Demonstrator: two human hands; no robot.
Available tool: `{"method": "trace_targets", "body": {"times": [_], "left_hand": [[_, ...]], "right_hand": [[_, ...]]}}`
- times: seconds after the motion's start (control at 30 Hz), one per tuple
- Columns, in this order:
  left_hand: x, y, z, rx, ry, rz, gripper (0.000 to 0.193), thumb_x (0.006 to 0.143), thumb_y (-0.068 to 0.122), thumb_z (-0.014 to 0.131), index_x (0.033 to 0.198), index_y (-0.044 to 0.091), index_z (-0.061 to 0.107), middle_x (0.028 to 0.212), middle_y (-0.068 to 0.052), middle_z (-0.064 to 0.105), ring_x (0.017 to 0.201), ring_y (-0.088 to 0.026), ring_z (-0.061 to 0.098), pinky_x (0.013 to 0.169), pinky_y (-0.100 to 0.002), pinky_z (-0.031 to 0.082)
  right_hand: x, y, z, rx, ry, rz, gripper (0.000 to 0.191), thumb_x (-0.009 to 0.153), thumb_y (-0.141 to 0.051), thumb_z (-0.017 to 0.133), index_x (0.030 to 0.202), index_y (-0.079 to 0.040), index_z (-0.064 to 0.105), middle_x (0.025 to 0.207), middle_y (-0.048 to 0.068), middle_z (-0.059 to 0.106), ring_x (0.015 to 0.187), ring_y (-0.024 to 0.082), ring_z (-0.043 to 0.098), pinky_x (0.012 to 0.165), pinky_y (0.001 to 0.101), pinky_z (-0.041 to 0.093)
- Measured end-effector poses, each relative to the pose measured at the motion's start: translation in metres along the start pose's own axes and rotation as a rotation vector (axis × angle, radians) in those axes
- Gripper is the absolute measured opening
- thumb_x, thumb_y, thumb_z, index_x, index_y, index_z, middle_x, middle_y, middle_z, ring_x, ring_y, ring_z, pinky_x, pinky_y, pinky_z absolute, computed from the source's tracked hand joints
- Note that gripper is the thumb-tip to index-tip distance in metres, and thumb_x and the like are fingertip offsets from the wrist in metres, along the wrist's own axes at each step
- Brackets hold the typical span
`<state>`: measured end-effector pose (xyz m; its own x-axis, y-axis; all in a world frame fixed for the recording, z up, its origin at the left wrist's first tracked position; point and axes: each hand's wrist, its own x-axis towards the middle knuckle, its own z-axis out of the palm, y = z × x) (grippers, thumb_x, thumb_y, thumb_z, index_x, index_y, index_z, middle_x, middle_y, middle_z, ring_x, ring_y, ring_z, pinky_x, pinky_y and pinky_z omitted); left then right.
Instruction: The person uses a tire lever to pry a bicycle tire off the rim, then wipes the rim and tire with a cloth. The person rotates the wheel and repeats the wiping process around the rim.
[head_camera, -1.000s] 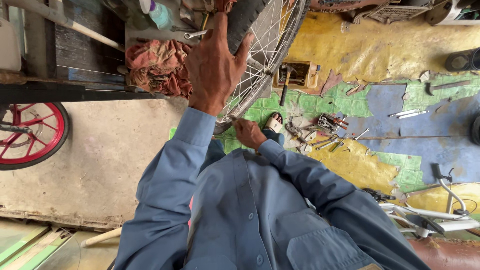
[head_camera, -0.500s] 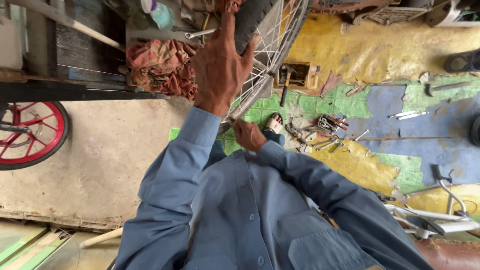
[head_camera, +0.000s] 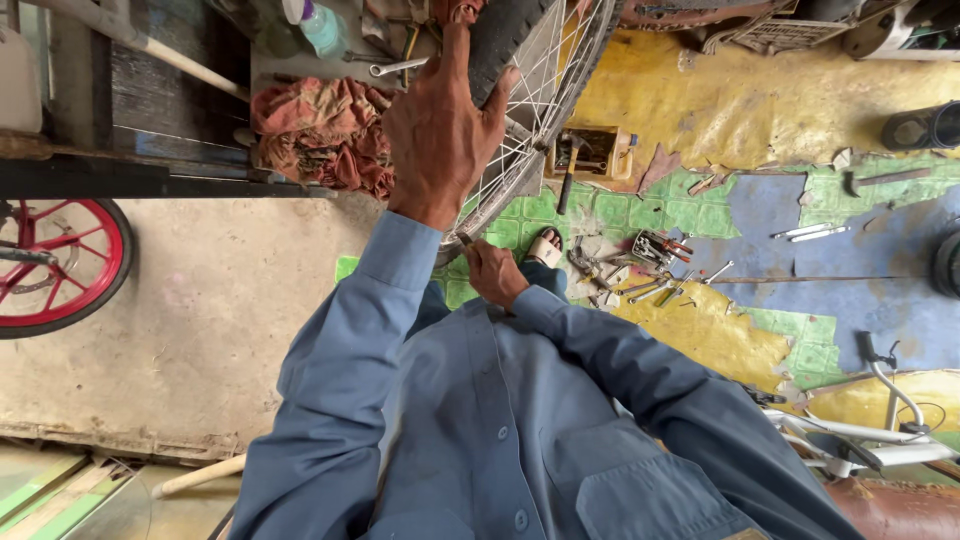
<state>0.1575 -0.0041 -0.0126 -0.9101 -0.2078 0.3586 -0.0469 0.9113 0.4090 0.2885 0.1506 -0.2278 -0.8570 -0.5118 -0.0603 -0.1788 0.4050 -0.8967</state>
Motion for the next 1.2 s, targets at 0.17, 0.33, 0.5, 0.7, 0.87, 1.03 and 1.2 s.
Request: {"method": "trace_targets", "body": {"times": [0.17, 0.33, 0.5, 0.7, 0.87, 1.03, 1.2], "left_hand": [[0.0, 0.0, 0.002, -0.029, -0.113, -0.081, 0.063, 0.106, 0.051, 0.066, 0.149, 0.008, 0.047, 0.102, -0.019, 0.077, 0.071, -0.032, 0.076, 0.054, -0.04, 0.061], [0.001, 0.001, 0.001, 0.016, 0.006, -0.008, 0.063, 0.106, 0.052, 0.066, 0.147, 0.009, 0.047, 0.102, -0.018, 0.076, 0.073, -0.031, 0.076, 0.054, -0.039, 0.061], [0.001, 0.001, 0.001, 0.034, -0.068, -0.041, 0.063, 0.105, 0.053, 0.065, 0.144, 0.006, 0.049, 0.099, -0.02, 0.076, 0.068, -0.029, 0.076, 0.049, -0.038, 0.06], [0.001, 0.006, -0.006, -0.012, -0.029, -0.039, 0.061, 0.103, 0.049, 0.067, 0.142, 0.005, 0.051, 0.094, -0.02, 0.076, 0.066, -0.029, 0.075, 0.05, -0.038, 0.06], [-0.003, 0.006, -0.027, -0.093, -0.137, -0.122, 0.059, 0.098, 0.045, 0.073, 0.139, 0.007, 0.055, 0.091, -0.017, 0.077, 0.074, -0.033, 0.076, 0.061, -0.045, 0.06], [0.021, 0.003, -0.028, -0.137, -0.102, 0.035, 0.08, 0.072, 0.039, 0.087, 0.132, -0.003, 0.054, 0.096, -0.026, 0.073, 0.08, -0.042, 0.072, 0.068, -0.051, 0.058], [0.054, 0.013, -0.023, -0.328, -0.246, -0.082, 0.068, 0.073, 0.033, 0.087, 0.127, 0.002, 0.059, 0.095, -0.018, 0.074, 0.074, -0.032, 0.075, 0.073, -0.045, 0.06]], "right_hand": [[0.0, 0.001, 0.001, -0.029, -0.01, 0.066, 0.025, 0.104, -0.015, 0.058, 0.084, 0.0, 0.056, 0.059, 0.024, 0.055, 0.047, 0.04, 0.058, 0.047, 0.0504, 0.044], [0.007, 0.002, -0.002, -0.062, -0.066, -0.002, 0.022, 0.102, -0.016, 0.058, 0.087, 0.0, 0.059, 0.063, 0.024, 0.059, 0.049, 0.04, 0.061, 0.046, 0.0495, 0.046], [0.014, 0.002, -0.008, -0.09, -0.128, 0.052, 0.025, 0.103, -0.018, 0.059, 0.085, -0.001, 0.06, 0.062, 0.026, 0.06, 0.05, 0.042, 0.061, 0.048, 0.0511, 0.046], [0.014, 0.018, -0.008, -0.094, -0.079, 0.001, 0.025, 0.101, -0.021, 0.059, 0.086, -0.001, 0.061, 0.069, 0.026, 0.063, 0.059, 0.045, 0.063, 0.054, 0.054, 0.048], [0.015, 0.041, -0.028, -0.136, -0.047, 0.125, 0.034, 0.102, -0.03, 0.061, 0.083, -0.002, 0.061, 0.072, 0.025, 0.064, 0.064, 0.046, 0.063, 0.057, 0.0542, 0.048], [0.006, 0.054, -0.066, -0.238, 0.05, 0.224, 0.032, 0.1, -0.032, 0.065, 0.086, -0.004, 0.061, 0.078, 0.022, 0.065, 0.071, 0.042, 0.063, 0.064, 0.0532, 0.048], [0.017, 0.043, -0.093, -0.575, 0.177, -0.248, 0.017, 0.099, -0.023, 0.059, 0.093, -0.008, 0.062, 0.084, 0.02, 0.062, 0.067, 0.041, 0.061, 0.051, 0.0545, 0.047]]}}
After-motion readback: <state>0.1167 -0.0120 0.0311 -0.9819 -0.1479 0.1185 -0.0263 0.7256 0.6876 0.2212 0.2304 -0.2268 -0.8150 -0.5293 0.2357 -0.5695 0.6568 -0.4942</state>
